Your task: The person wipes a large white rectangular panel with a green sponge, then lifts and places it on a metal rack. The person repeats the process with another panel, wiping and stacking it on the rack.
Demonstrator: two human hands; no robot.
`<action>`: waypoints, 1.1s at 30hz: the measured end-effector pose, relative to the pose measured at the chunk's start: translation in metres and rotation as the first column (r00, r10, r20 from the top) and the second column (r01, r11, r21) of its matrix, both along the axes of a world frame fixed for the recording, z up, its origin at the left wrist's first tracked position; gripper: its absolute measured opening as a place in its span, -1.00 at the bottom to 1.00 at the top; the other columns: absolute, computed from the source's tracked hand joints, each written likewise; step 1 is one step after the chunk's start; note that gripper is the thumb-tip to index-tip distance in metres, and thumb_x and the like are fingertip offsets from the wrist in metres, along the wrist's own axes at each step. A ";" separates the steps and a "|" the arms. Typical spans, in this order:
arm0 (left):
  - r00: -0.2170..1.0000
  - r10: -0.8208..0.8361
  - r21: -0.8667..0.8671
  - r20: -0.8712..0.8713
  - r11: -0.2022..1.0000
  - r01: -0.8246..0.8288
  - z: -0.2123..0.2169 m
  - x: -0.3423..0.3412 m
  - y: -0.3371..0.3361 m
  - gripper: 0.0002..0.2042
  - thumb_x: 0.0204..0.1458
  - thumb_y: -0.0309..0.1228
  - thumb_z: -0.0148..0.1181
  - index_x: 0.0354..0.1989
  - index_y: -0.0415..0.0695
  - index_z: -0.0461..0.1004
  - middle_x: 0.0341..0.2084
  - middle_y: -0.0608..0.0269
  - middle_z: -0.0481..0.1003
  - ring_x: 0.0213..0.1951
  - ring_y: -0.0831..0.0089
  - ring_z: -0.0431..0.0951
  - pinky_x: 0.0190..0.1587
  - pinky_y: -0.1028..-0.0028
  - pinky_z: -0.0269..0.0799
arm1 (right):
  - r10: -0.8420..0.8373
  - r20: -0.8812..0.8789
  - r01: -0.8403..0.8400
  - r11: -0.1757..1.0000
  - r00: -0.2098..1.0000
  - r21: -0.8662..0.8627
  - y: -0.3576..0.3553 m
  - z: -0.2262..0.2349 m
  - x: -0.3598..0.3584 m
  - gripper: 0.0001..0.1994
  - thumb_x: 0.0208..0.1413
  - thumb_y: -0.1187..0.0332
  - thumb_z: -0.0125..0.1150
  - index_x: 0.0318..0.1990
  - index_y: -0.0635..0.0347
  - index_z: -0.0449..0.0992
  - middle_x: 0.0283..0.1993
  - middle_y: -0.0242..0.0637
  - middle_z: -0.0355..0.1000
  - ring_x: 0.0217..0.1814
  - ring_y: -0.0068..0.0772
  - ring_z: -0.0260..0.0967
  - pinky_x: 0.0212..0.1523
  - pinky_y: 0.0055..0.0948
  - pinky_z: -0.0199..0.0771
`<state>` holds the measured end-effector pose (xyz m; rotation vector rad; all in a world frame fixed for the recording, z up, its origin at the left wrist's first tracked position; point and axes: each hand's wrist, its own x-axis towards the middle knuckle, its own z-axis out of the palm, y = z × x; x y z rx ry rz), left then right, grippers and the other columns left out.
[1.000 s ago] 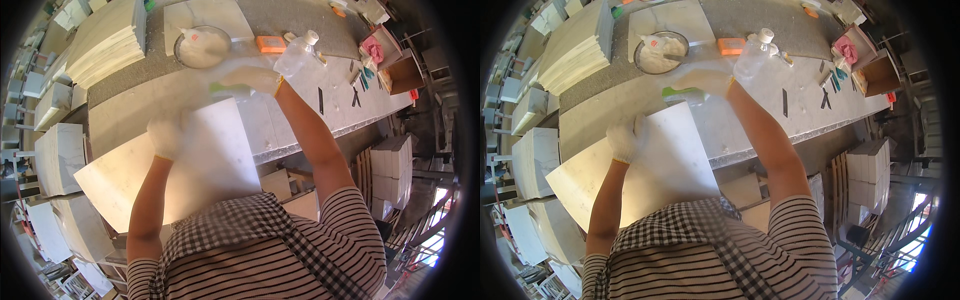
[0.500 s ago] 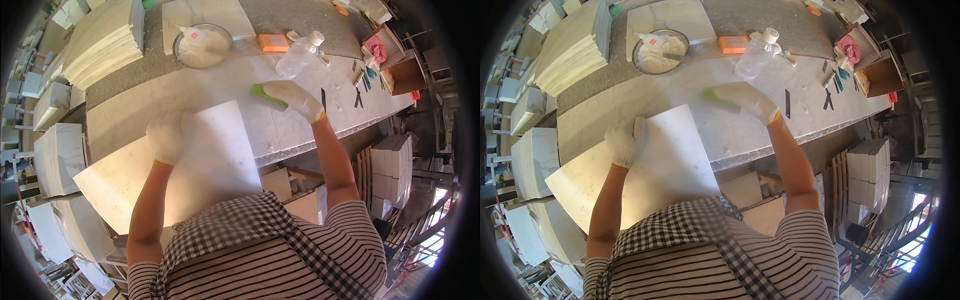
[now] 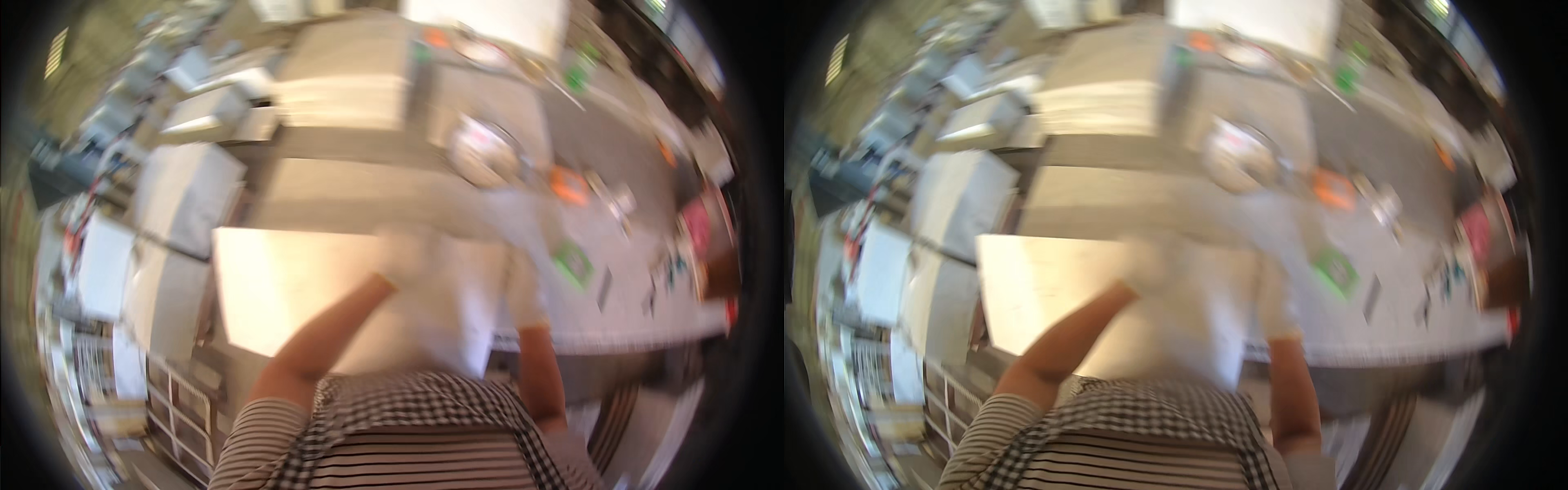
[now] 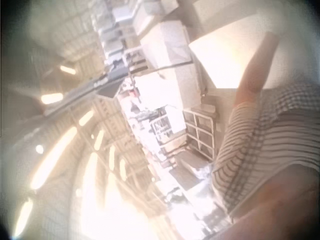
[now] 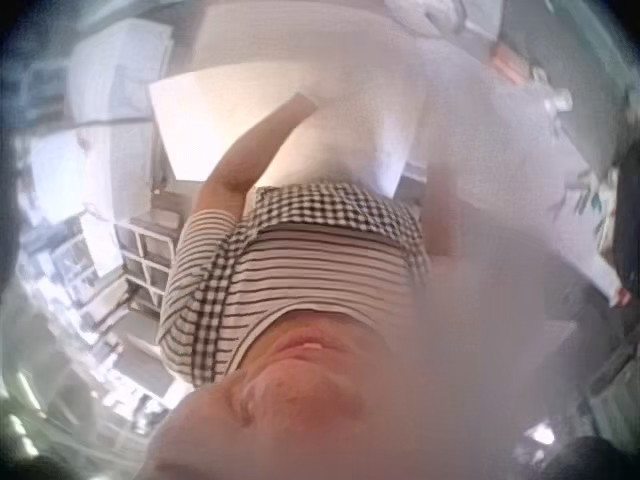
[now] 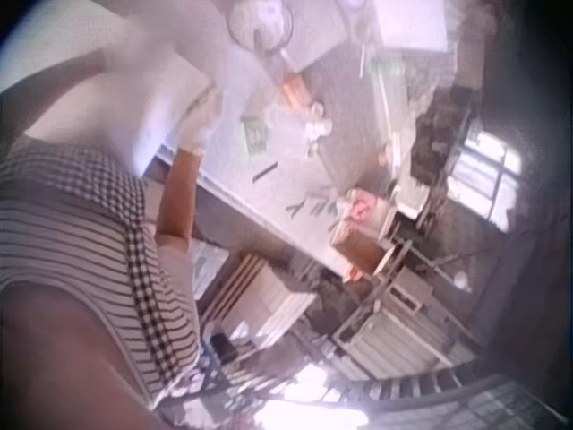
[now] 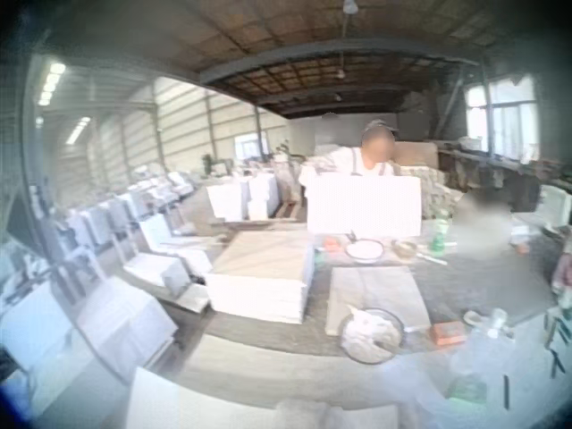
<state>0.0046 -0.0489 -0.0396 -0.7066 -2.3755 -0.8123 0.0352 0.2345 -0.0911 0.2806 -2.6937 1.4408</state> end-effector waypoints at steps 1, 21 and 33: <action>0.982 0.187 -0.275 -0.021 0.943 -0.185 0.001 0.005 0.004 -0.80 0.08 -0.23 0.15 -0.33 -0.11 0.53 -0.52 0.11 0.46 -0.50 0.17 0.44 -0.45 0.14 0.31 | -0.019 -0.142 0.028 0.998 0.990 0.060 -0.002 0.006 -0.011 -0.69 0.32 0.33 -0.08 0.11 0.27 0.44 -0.07 -0.18 0.48 -0.07 -0.20 0.43 -0.04 -0.29 0.45; 0.958 0.244 -0.118 0.148 0.967 -0.228 0.034 0.002 0.014 -0.72 0.05 -0.17 0.08 -0.20 -0.06 0.57 -0.22 0.12 0.57 -0.28 0.09 0.57 -0.22 0.12 0.46 | 0.182 0.440 0.312 0.480 0.879 -0.820 0.003 0.027 -0.021 -0.33 0.34 -0.13 -0.16 0.35 0.27 0.18 0.34 -0.02 0.23 0.25 -0.24 0.29 0.19 -0.28 0.32; 0.946 0.238 -0.082 0.221 0.971 -0.225 0.029 0.001 0.015 -0.74 0.02 -0.17 0.11 -0.37 -0.08 0.60 -0.31 0.08 0.58 -0.26 0.04 0.55 -0.11 0.06 0.42 | -0.134 0.313 0.301 0.756 0.940 -0.581 -0.002 0.072 0.030 -0.58 0.32 0.18 -0.02 0.15 0.32 0.40 0.03 -0.11 0.46 -0.03 -0.34 0.44 -0.08 -0.51 0.40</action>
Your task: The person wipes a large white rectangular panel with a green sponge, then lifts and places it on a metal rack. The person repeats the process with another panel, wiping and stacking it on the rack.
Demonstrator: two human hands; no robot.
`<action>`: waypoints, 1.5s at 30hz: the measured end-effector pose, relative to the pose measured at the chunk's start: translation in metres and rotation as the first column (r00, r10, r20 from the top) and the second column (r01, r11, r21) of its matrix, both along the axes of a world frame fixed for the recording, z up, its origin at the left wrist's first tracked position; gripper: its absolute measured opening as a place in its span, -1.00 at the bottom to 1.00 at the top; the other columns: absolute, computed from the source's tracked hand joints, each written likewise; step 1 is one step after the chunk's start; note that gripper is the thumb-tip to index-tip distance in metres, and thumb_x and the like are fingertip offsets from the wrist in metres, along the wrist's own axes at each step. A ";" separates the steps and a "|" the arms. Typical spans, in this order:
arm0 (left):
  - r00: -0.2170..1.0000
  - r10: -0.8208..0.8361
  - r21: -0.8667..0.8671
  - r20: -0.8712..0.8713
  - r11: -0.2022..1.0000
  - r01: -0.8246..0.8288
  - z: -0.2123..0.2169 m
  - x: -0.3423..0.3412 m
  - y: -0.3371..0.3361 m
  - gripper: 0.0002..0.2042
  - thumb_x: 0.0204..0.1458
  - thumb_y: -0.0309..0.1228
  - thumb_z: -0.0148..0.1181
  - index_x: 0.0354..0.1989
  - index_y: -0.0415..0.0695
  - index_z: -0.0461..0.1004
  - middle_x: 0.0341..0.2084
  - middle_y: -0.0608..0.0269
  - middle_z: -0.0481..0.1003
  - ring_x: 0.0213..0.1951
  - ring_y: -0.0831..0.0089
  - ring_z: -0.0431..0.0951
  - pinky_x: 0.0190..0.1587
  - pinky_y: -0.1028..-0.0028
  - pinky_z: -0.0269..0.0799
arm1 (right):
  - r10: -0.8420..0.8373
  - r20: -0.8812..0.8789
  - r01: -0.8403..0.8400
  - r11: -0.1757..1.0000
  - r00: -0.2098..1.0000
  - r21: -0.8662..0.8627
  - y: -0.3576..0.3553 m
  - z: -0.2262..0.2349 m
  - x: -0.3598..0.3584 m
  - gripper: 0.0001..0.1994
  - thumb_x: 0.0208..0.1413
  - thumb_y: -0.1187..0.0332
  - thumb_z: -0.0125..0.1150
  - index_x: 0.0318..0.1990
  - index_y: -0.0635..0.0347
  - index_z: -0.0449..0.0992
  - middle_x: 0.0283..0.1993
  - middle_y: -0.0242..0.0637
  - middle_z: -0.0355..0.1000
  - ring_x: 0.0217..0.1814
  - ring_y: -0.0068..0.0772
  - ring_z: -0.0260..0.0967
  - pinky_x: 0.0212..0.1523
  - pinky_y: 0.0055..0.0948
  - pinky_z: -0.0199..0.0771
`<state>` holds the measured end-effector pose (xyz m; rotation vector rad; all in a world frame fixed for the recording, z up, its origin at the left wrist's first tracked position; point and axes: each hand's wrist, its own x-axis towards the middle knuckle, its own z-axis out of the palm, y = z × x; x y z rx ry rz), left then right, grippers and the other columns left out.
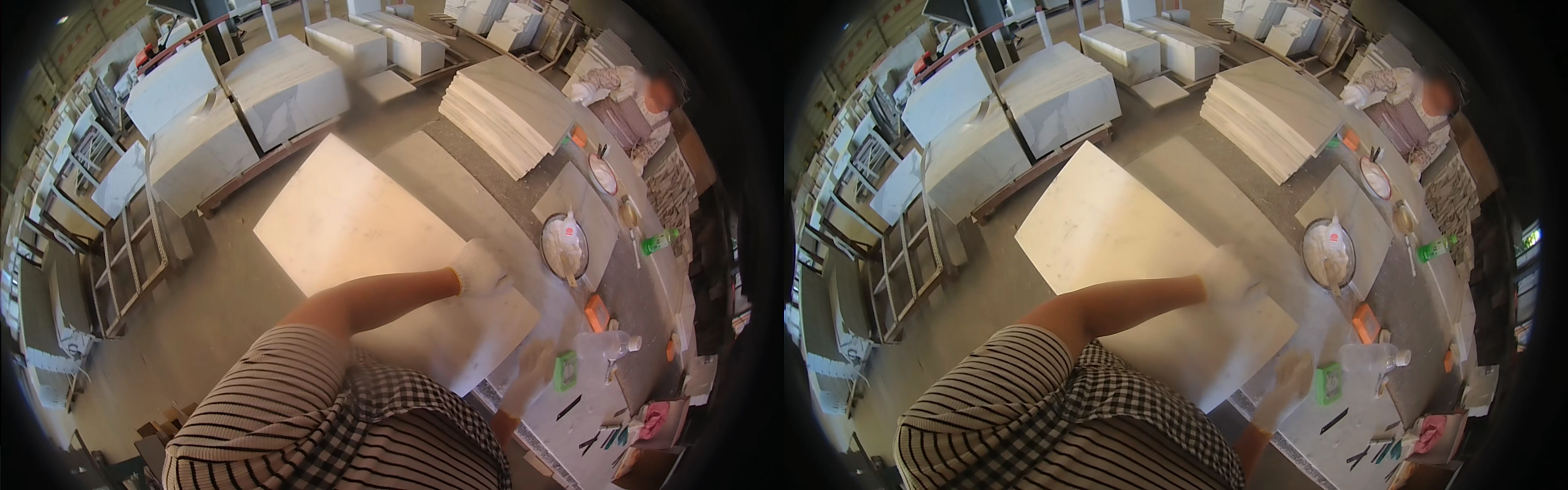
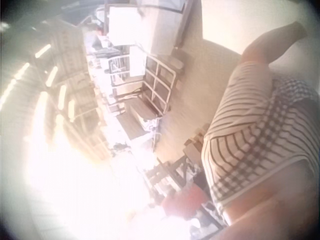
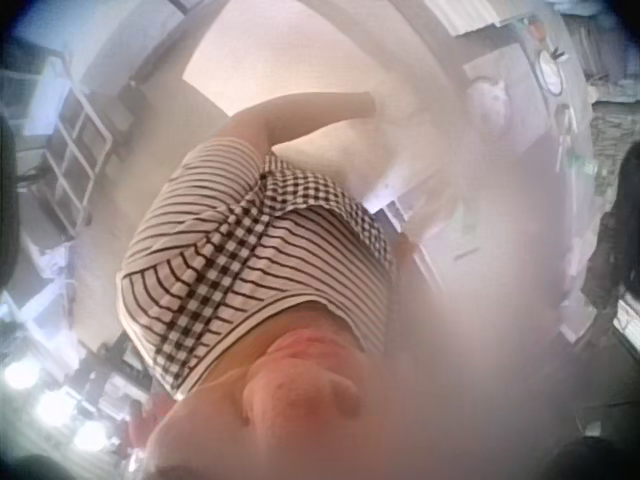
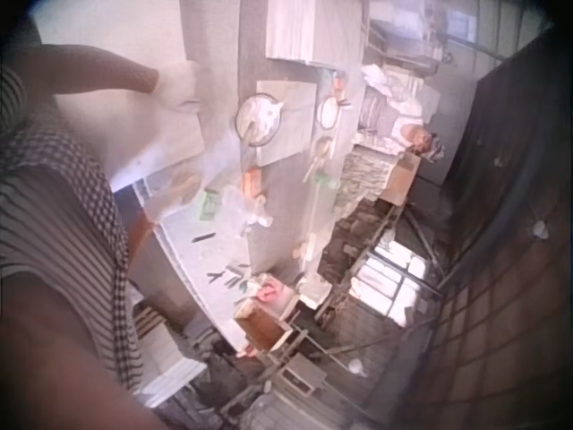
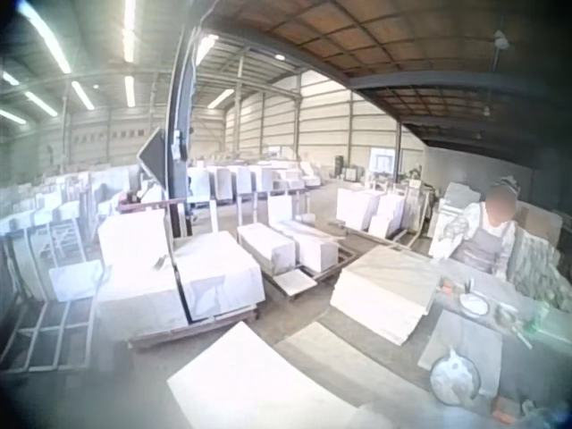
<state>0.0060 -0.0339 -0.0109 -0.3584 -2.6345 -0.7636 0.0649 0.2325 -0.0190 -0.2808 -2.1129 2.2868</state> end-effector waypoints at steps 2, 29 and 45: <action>1.000 0.009 -0.030 0.019 1.000 -0.008 0.002 0.000 -0.001 -0.74 0.02 -0.17 0.11 -0.34 -0.08 0.59 -0.31 0.07 0.58 -0.26 0.03 0.55 -0.11 0.06 0.42 | 0.249 -0.270 -0.094 0.872 0.930 0.480 -0.002 0.007 0.017 -0.64 0.31 0.22 -0.01 0.07 0.32 0.48 -0.04 -0.16 0.49 -0.10 -0.36 0.45 -0.13 -0.52 0.41; 0.481 0.783 -0.730 0.393 0.584 -0.355 -0.012 0.280 -0.168 -0.39 0.26 0.01 -0.18 0.43 0.05 0.03 0.45 0.17 -0.03 0.45 0.28 -0.04 0.44 0.18 -0.09 | 0.884 -0.126 0.049 0.116 0.449 0.992 0.011 -0.040 0.111 -0.50 0.01 0.42 0.24 0.17 0.01 0.40 -0.01 -0.10 0.32 -0.09 -0.05 0.39 -0.18 -0.27 0.56; 0.974 0.227 -0.967 0.007 0.248 -0.051 -0.056 0.292 -0.175 -0.41 0.07 -0.14 -0.01 0.33 0.01 0.23 0.38 0.08 0.11 0.39 0.20 0.11 0.38 0.11 0.02 | 0.853 -0.107 0.185 0.013 0.510 0.983 0.021 -0.081 0.137 -0.65 0.14 0.25 0.16 0.08 0.08 0.47 0.09 -0.25 0.36 0.12 -0.19 0.32 -0.05 -0.25 0.49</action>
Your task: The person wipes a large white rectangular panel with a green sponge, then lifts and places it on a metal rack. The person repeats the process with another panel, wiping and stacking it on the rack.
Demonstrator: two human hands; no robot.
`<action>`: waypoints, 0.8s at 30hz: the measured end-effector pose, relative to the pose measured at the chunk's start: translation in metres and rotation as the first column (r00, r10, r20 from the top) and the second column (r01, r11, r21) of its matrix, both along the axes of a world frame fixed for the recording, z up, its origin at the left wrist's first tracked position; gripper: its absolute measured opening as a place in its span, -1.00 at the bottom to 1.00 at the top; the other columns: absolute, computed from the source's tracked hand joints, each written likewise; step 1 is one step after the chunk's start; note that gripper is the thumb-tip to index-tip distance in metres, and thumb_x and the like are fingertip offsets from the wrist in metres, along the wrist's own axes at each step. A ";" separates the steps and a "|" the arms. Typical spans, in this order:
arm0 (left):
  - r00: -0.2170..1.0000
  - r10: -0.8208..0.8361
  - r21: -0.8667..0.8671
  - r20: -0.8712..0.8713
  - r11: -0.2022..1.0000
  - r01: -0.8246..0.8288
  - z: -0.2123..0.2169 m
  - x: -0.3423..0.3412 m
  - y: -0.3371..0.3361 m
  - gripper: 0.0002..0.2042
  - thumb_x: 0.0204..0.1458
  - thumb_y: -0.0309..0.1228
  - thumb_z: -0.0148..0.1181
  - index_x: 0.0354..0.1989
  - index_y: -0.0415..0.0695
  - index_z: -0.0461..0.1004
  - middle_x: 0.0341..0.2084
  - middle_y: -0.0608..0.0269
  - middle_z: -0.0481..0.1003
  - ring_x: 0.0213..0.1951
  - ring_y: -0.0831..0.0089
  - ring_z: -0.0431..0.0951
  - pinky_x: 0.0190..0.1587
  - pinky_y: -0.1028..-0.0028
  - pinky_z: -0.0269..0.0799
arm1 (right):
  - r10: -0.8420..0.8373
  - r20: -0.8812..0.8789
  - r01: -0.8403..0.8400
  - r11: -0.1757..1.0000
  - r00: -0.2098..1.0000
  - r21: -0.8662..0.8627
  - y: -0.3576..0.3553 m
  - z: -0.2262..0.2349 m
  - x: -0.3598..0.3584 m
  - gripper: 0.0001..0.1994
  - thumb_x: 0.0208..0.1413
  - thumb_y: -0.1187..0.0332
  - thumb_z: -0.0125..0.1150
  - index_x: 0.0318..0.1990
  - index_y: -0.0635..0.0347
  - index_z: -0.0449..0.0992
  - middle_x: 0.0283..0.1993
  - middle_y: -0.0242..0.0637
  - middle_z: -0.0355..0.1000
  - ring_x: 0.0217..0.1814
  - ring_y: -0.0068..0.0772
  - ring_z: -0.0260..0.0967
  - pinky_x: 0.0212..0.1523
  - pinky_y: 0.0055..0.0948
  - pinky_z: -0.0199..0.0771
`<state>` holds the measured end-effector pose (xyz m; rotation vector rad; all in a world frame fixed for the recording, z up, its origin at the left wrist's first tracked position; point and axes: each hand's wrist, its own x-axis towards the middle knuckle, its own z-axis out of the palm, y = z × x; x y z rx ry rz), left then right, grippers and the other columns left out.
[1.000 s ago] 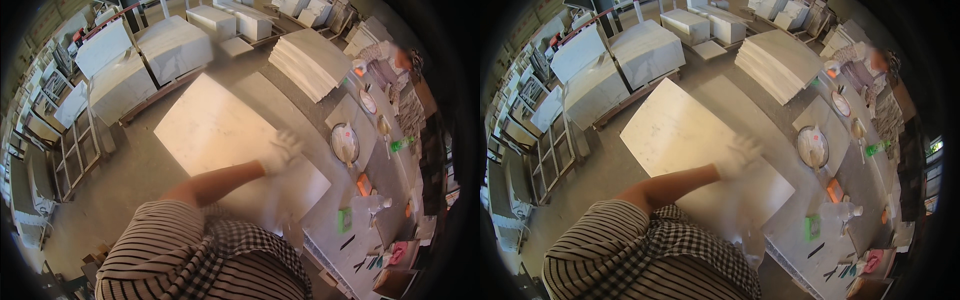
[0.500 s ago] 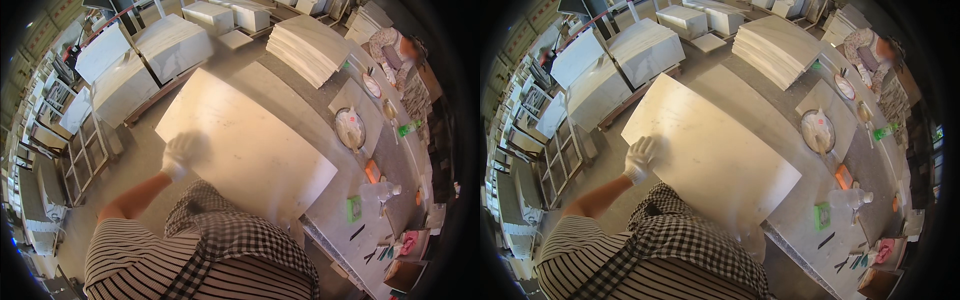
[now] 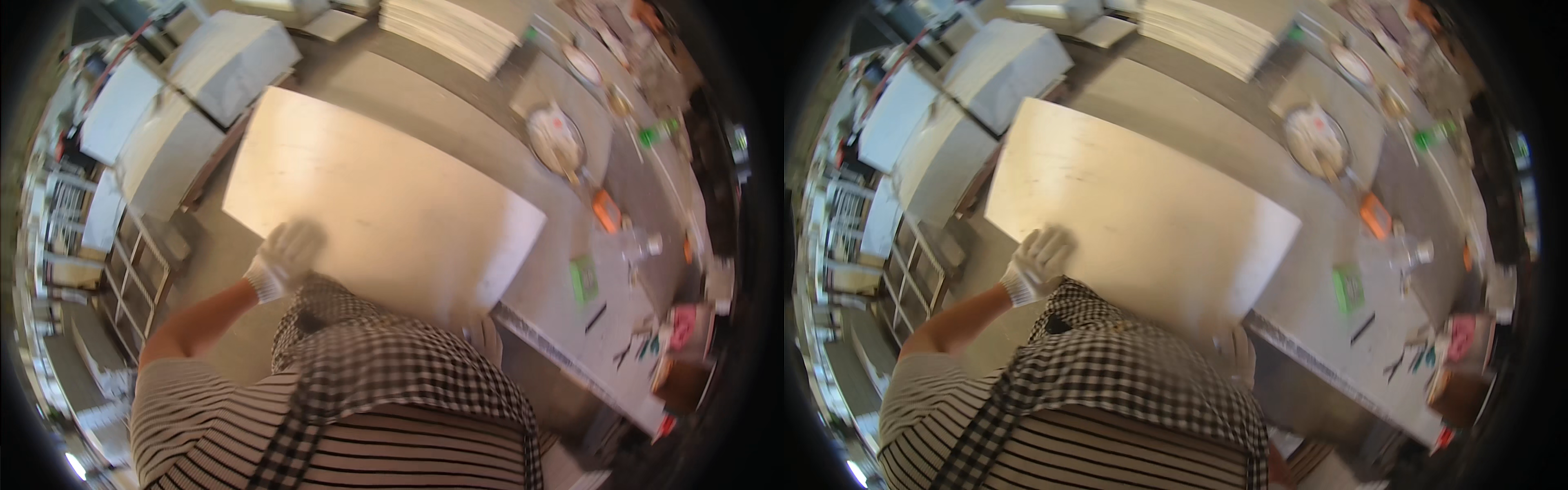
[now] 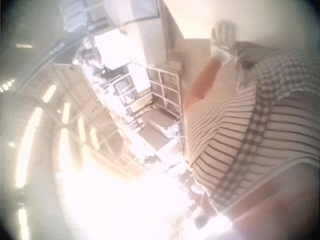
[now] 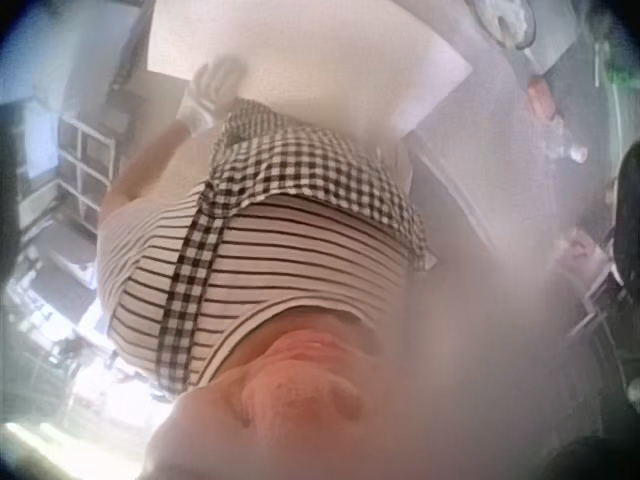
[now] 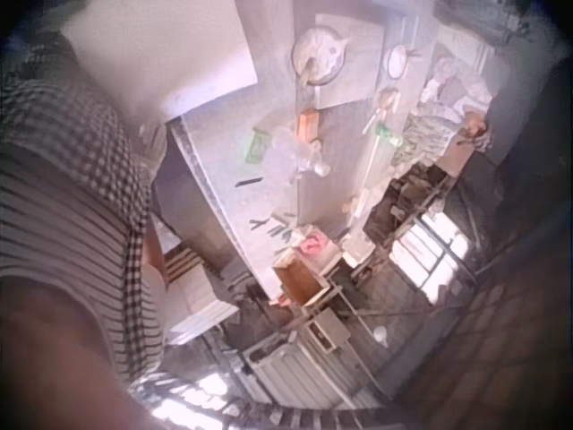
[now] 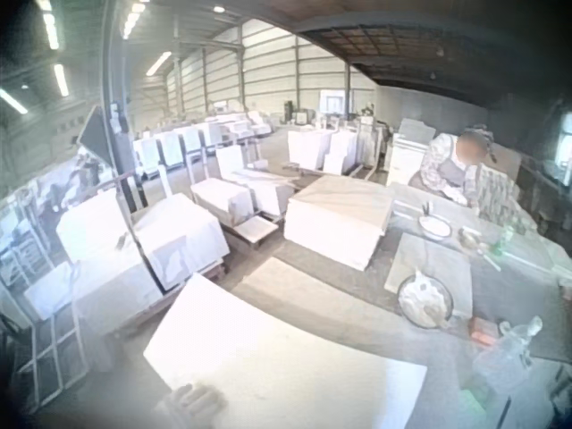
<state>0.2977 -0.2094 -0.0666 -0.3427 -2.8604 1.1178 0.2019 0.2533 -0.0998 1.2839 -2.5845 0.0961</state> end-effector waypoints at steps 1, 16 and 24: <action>0.999 0.043 -0.074 0.015 0.996 -0.042 -0.009 0.005 -0.001 -0.40 0.05 -0.21 0.06 0.33 0.01 0.22 0.38 0.08 0.12 0.39 0.17 0.11 0.37 0.11 0.06 | -0.014 0.074 0.012 1.000 0.997 0.023 0.006 -0.001 0.006 -0.66 0.19 0.23 0.10 0.08 0.11 0.46 0.13 -0.27 0.37 0.21 -0.18 0.29 0.03 -0.18 0.46; 0.984 0.019 0.404 -0.179 0.913 0.056 -0.023 -0.024 -0.023 -0.32 0.17 -0.27 -0.07 0.45 -0.17 -0.11 0.44 0.00 -0.07 0.46 0.12 -0.09 0.49 0.22 -0.17 | -0.238 -0.031 0.216 0.923 0.971 -0.319 -0.005 0.015 0.005 -0.49 -0.13 0.42 0.30 0.09 0.13 0.43 0.18 -0.15 0.36 0.20 -0.01 0.31 0.09 -0.09 0.43; 1.000 0.030 0.395 0.004 0.918 -0.029 0.001 -0.022 -0.033 -0.27 0.08 -0.36 -0.04 0.44 -0.28 -0.12 0.44 -0.09 -0.07 0.46 -0.01 -0.11 0.48 0.17 -0.26 | -0.359 0.101 0.367 0.830 0.928 -0.420 -0.005 0.029 0.017 -0.29 -0.24 0.37 0.35 0.21 0.24 0.33 0.21 -0.01 0.32 0.20 0.11 0.32 0.10 -0.09 0.43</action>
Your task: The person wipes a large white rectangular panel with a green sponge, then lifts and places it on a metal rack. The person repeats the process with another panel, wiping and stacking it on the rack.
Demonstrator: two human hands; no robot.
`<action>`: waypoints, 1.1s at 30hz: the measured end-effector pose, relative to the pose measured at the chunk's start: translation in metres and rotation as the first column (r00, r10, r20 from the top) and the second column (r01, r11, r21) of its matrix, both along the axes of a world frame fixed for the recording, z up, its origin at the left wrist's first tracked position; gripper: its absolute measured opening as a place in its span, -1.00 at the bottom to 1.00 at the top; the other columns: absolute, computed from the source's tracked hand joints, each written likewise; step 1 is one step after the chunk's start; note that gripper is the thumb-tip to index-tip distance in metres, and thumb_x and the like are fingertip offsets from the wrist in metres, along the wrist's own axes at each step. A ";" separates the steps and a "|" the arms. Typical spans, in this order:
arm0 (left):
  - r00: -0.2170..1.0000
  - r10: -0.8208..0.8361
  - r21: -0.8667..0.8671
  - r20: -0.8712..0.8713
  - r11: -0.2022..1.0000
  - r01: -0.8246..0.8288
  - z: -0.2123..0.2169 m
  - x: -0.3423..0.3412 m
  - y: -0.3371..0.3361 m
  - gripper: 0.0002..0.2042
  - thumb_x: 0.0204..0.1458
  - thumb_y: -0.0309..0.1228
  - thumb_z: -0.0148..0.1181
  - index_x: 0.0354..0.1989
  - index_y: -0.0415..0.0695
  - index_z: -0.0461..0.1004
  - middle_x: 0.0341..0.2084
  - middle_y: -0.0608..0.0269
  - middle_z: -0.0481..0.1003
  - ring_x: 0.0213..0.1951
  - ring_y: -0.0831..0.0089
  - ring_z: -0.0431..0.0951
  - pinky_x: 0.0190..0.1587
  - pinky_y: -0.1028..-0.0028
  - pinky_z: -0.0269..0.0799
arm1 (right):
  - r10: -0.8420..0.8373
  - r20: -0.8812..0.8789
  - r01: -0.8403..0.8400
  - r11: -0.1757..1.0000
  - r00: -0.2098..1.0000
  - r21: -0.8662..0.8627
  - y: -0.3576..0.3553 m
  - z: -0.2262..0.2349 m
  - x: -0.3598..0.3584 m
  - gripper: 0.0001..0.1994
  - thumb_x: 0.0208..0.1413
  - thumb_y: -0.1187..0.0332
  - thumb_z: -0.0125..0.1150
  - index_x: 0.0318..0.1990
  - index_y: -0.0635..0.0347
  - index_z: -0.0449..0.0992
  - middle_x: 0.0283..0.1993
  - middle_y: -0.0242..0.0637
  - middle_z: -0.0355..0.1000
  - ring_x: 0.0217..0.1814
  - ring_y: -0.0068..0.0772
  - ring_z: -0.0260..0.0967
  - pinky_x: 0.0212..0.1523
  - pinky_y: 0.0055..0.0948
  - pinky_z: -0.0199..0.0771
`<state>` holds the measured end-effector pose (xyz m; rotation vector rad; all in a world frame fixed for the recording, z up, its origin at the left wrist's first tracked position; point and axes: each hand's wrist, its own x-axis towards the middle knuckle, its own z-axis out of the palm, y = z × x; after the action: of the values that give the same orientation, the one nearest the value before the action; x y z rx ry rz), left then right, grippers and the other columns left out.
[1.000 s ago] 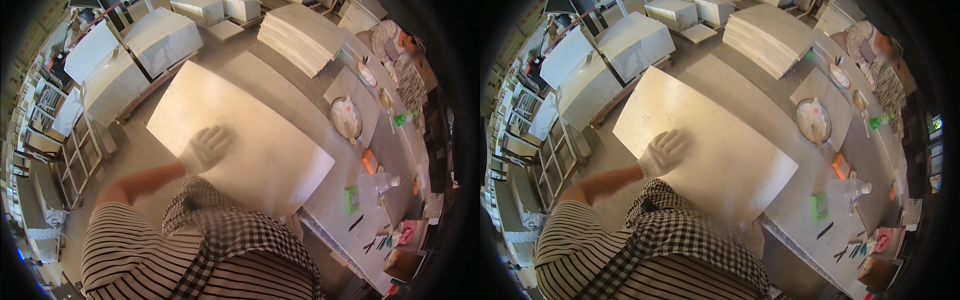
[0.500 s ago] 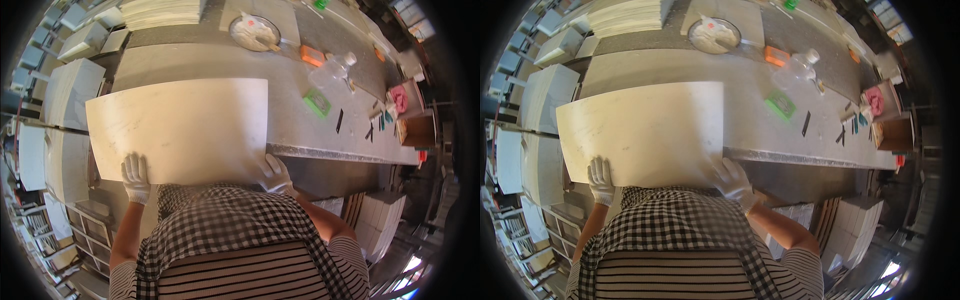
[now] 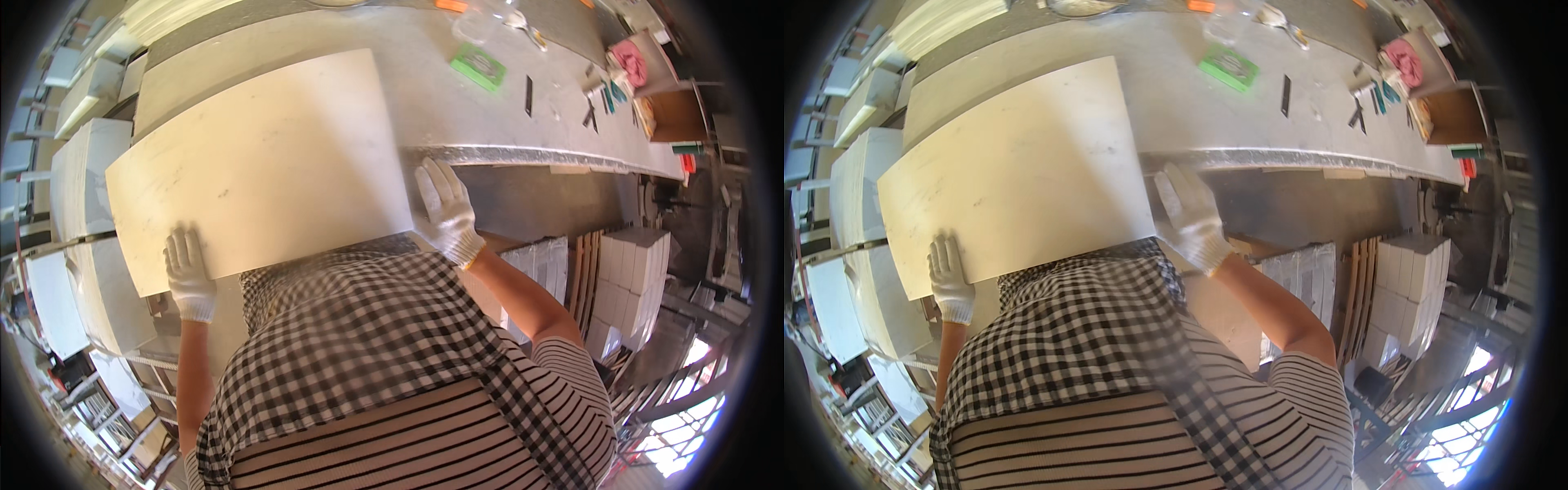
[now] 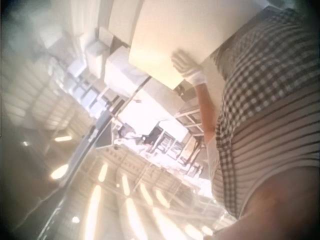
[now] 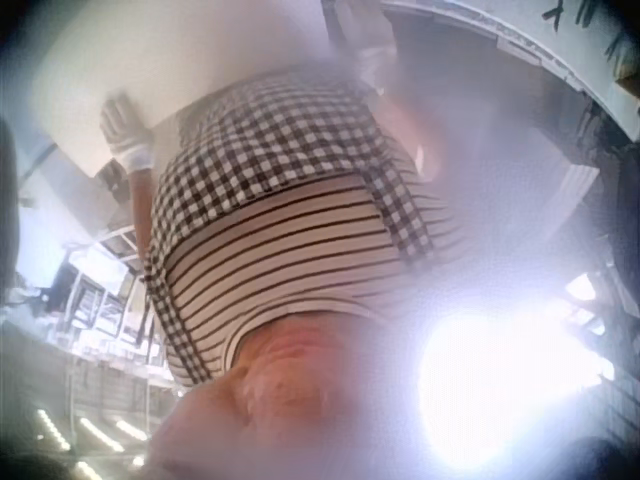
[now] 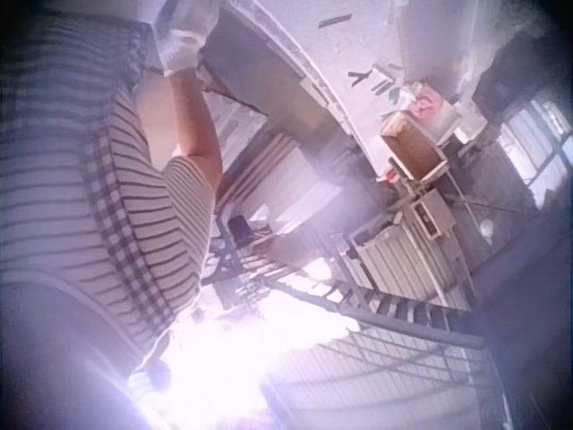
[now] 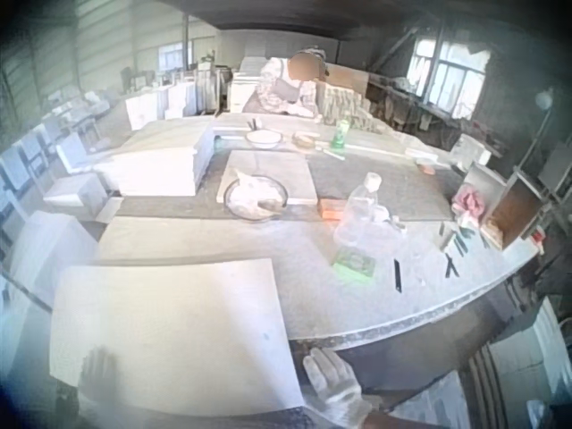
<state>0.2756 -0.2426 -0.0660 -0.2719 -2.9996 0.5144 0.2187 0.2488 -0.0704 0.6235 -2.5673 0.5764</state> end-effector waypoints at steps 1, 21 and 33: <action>1.000 0.001 0.011 0.016 1.000 -0.001 0.003 -0.001 0.002 -0.27 0.06 -0.39 -0.02 0.43 -0.28 -0.10 0.43 -0.10 -0.03 0.45 -0.03 -0.08 0.48 0.16 -0.23 | -0.008 -0.003 0.008 1.000 1.000 0.004 0.000 -0.001 0.000 -0.27 -0.18 0.33 0.33 0.26 0.19 0.30 0.27 -0.08 0.29 0.26 0.08 0.29 0.14 -0.10 0.41; 0.957 -0.289 0.199 -0.022 0.937 0.287 0.184 -0.056 -0.009 -0.52 -0.17 -0.59 0.14 0.06 -0.16 0.50 -0.09 0.08 0.57 -0.13 0.20 0.61 -0.04 0.29 0.54 | 0.184 -0.239 -0.163 0.981 0.953 0.104 0.010 0.126 -0.060 -0.68 -0.03 0.47 0.24 -0.05 0.16 0.58 -0.17 -0.25 0.58 -0.18 -0.24 0.54 -0.13 -0.33 0.53; 0.992 0.115 0.583 -0.053 0.810 -0.063 0.292 -0.222 -0.021 -0.57 0.02 -0.38 0.26 0.08 -0.27 0.46 -0.29 0.05 0.60 -0.23 0.41 0.58 -0.12 0.47 0.44 | 0.091 0.084 -0.076 0.983 0.992 -0.167 -0.009 0.231 -0.241 -0.65 0.20 0.09 0.05 -0.07 0.10 0.60 -0.18 -0.08 0.56 -0.15 -0.16 0.53 -0.08 -0.31 0.47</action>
<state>0.0534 -0.2637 0.2261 -0.0542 -2.9100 -0.3925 -0.0222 0.2396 0.1605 0.6637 -2.5536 0.8528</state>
